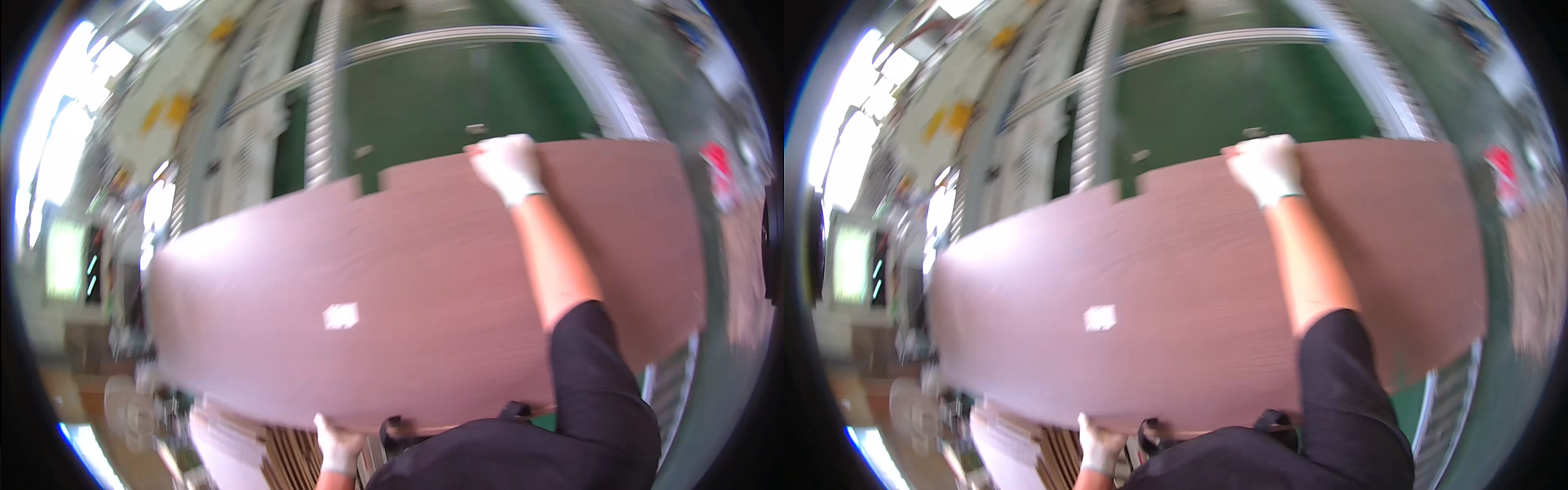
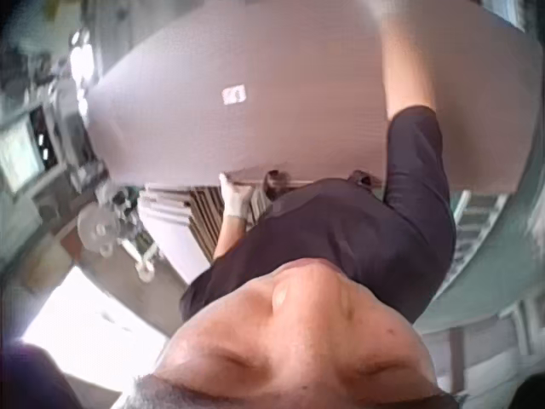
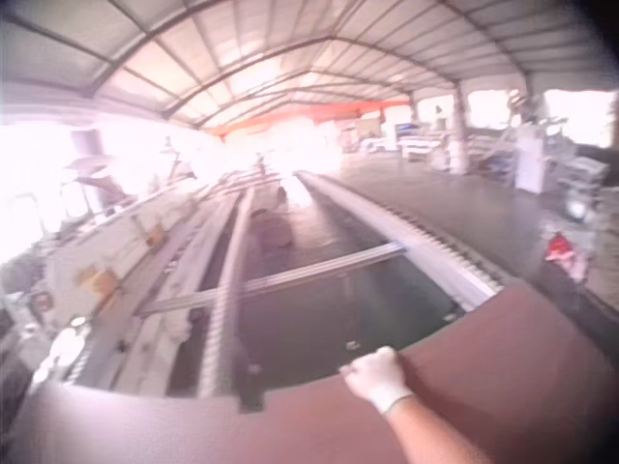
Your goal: The person picks up large wooden panels from a stack one at a time by hand and feeds them individually into an edge-banding industrial machine track.
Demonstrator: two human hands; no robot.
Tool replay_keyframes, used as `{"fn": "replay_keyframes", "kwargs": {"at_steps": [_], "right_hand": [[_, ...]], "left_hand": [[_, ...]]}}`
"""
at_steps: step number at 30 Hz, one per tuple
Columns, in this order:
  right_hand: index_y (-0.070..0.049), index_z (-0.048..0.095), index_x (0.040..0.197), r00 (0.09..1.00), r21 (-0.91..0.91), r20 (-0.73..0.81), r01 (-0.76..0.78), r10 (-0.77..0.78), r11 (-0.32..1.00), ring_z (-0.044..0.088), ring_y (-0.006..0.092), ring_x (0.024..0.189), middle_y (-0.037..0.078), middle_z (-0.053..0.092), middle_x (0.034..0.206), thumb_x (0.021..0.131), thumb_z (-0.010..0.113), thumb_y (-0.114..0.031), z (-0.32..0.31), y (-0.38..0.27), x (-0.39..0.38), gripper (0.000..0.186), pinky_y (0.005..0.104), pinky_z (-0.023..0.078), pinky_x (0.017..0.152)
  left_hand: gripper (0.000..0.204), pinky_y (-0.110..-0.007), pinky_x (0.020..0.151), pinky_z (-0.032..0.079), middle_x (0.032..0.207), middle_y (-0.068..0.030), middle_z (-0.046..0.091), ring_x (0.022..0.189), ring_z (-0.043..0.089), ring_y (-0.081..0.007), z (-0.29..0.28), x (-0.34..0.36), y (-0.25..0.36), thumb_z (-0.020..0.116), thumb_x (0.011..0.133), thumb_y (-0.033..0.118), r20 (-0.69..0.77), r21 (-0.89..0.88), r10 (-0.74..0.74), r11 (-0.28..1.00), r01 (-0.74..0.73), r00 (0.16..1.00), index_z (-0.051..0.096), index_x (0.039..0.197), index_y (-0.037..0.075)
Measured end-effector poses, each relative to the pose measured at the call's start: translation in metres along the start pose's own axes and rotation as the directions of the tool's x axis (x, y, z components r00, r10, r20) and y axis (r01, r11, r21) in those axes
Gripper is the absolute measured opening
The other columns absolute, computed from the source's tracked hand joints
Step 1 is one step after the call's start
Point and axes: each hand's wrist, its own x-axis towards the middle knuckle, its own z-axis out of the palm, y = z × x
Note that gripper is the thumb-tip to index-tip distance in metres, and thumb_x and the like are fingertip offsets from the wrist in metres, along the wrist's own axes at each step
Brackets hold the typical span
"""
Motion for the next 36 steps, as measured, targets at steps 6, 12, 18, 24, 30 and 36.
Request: {"fn": "replay_keyframes", "kwargs": {"at_steps": [6, 12, 18, 24, 30, 36], "right_hand": [[-0.007, 0.066, 0.087, 0.959, -0.108, -0.239, 0.132, -0.155, 0.985, 0.06, 0.0355, 0.082, 0.014, 0.066, 0.085, 0.087, 0.059, -0.021, 0.025, 0.055, 0.01, 0.016, 0.0464, 0.048, 0.077], [0.0, 0.062, 0.121, 0.991, -0.168, 0.022, 0.135, -0.133, 0.976, 0.053, 0.0315, 0.124, 0.017, 0.058, 0.132, 0.095, 0.052, -0.026, 0.051, 0.019, 0.003, 0.037, 0.0409, 0.04, 0.106], [-0.001, 0.06, 0.126, 0.981, -0.172, 0.077, 0.191, -0.18, 0.966, 0.05, 0.0323, 0.128, 0.017, 0.055, 0.136, 0.097, 0.051, -0.028, 0.058, 0.023, -0.021, 0.04, 0.0402, 0.038, 0.108], [0.001, 0.053, 0.133, 0.964, -0.135, 0.133, 0.249, -0.232, 0.959, 0.046, 0.0331, 0.132, 0.019, 0.05, 0.141, 0.1, 0.049, -0.025, 0.031, 0.024, -0.084, 0.043, 0.0405, 0.035, 0.111], [0.005, 0.047, 0.137, 0.984, -0.248, 0.173, 0.077, -0.034, 0.966, 0.041, 0.0361, 0.134, 0.023, 0.044, 0.144, 0.101, 0.047, -0.022, -0.029, 0.005, -0.213, 0.045, 0.0415, 0.032, 0.112], [0.006, 0.045, 0.135, 0.868, -0.59, -0.127, -0.455, 0.48, 0.667, 0.051, 0.0367, 0.122, 0.022, 0.05, 0.135, 0.097, 0.049, -0.046, -0.068, -0.026, -0.301, 0.065, 0.0443, 0.039, 0.107]], "left_hand": [[0.054, -0.05, 0.116, 0.024, 0.148, -0.0108, 0.041, 0.138, 0.036, -0.0306, 0.017, 0.035, -0.013, 0.041, 0.102, 0.042, -0.047, -0.074, 0.063, 0.995, -0.066, 0.997, 0.039, 0.141, 0.004], [0.041, -0.051, 0.106, 0.038, 0.136, -0.0135, 0.053, 0.124, 0.051, -0.0321, 0.015, 0.037, -0.024, 0.044, 0.102, 0.031, 0.049, 0.071, -0.074, 0.995, 0.071, 0.996, 0.047, 0.132, 0.003], [0.032, -0.03, 0.061, 0.045, 0.083, -0.003, 0.059, 0.067, 0.053, -0.0118, 0.032, 0.05, -0.004, 0.051, 0.1, 0.037, 0.159, 0.507, -0.054, 0.861, -0.034, 0.986, 0.057, 0.1, 0.006], [0.058, -0.03, 0.081, 0.048, 0.099, -0.0061, 0.064, 0.088, 0.058, -0.0152, 0.003, 0.08, 0.035, 0.051, 0.097, 0.053, 0.439, 0.697, 0.104, 0.587, -0.412, 0.892, 0.058, 0.115, -0.002], [0.046, -0.032, 0.091, 0.047, 0.108, -0.0115, 0.064, 0.099, 0.06, -0.0194, -0.077, 0.118, 0.119, 0.051, 0.099, 0.037, 0.241, 0.55, 0.521, 0.622, -0.558, 0.819, 0.055, 0.119, -0.003], [0.037, -0.04, 0.105, 0.038, 0.127, -0.022, 0.054, 0.122, 0.049, -0.0347, -0.08, 0.132, 0.274, 0.058, 0.092, 0.017, 0.253, 0.766, 0.96, -0.123, -0.631, 0.119, 0.053, 0.124, -0.002]]}}
